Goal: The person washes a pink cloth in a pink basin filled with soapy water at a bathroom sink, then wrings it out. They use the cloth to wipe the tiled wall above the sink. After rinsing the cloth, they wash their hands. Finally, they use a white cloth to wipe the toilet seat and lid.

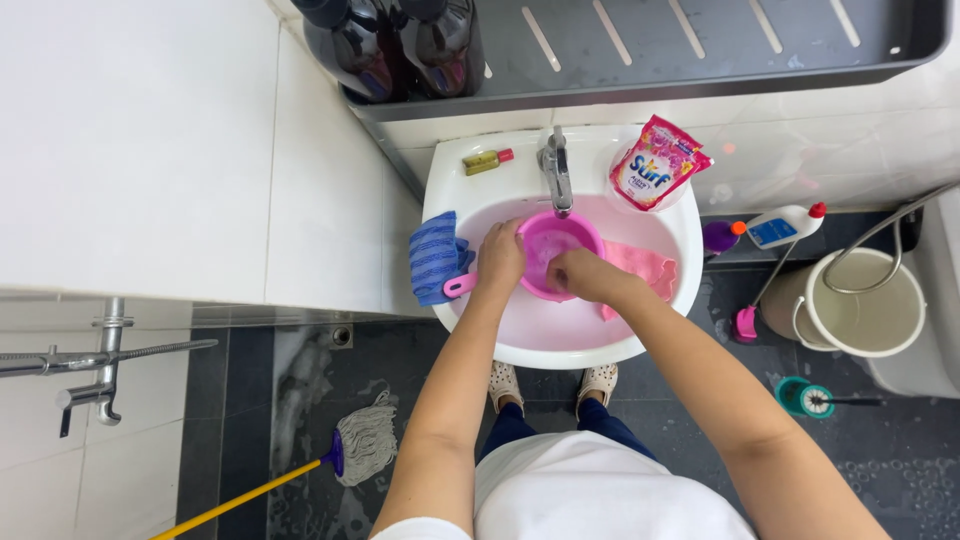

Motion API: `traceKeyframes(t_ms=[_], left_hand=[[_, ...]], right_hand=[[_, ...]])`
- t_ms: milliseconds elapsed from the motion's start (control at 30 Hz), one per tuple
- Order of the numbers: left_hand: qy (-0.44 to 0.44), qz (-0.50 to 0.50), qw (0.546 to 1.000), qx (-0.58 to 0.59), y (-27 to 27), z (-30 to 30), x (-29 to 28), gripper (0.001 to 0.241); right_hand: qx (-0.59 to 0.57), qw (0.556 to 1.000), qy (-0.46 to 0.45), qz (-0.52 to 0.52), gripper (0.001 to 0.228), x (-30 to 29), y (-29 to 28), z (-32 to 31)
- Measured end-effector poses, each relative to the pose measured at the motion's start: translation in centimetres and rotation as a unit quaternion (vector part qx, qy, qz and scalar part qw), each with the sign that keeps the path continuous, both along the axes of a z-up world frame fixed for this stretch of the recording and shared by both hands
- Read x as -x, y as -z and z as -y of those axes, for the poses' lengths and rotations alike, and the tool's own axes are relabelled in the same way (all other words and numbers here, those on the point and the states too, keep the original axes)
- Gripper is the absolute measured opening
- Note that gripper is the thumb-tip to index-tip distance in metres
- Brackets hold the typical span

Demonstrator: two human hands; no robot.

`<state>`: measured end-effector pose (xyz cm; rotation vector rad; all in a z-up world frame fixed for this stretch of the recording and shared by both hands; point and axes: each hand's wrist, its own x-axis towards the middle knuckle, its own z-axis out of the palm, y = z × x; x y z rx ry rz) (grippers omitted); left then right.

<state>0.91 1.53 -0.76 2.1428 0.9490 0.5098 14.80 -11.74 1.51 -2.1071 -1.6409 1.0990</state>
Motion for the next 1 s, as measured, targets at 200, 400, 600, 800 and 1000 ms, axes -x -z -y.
traceKeyframes(t_ms=[200,400,600,800,1000], left_hand=[[0.021,0.147,0.983,-0.112,-1.8,2.9,0.2,0.023],[0.026,0.152,0.988,0.011,-2.9,4.8,-0.6,0.017],[0.018,0.143,0.989,0.026,-5.2,3.2,-1.8,0.018],[-0.035,0.110,0.993,0.030,-6.6,-0.5,-5.9,0.023],[-0.035,0.025,0.997,0.066,-8.2,-1.7,-9.9,0.027]], right_hand=[[-0.075,0.868,0.338,-0.357,0.009,-2.6,5.2,1.3],[-0.063,0.801,0.375,-0.463,0.021,-2.4,4.2,1.9],[-0.102,0.799,0.413,-0.425,0.037,-3.1,5.9,1.4],[-0.095,0.819,0.396,-0.403,0.009,-2.8,5.1,0.6],[-0.106,0.778,0.427,-0.449,0.010,-3.0,5.6,-0.7]])
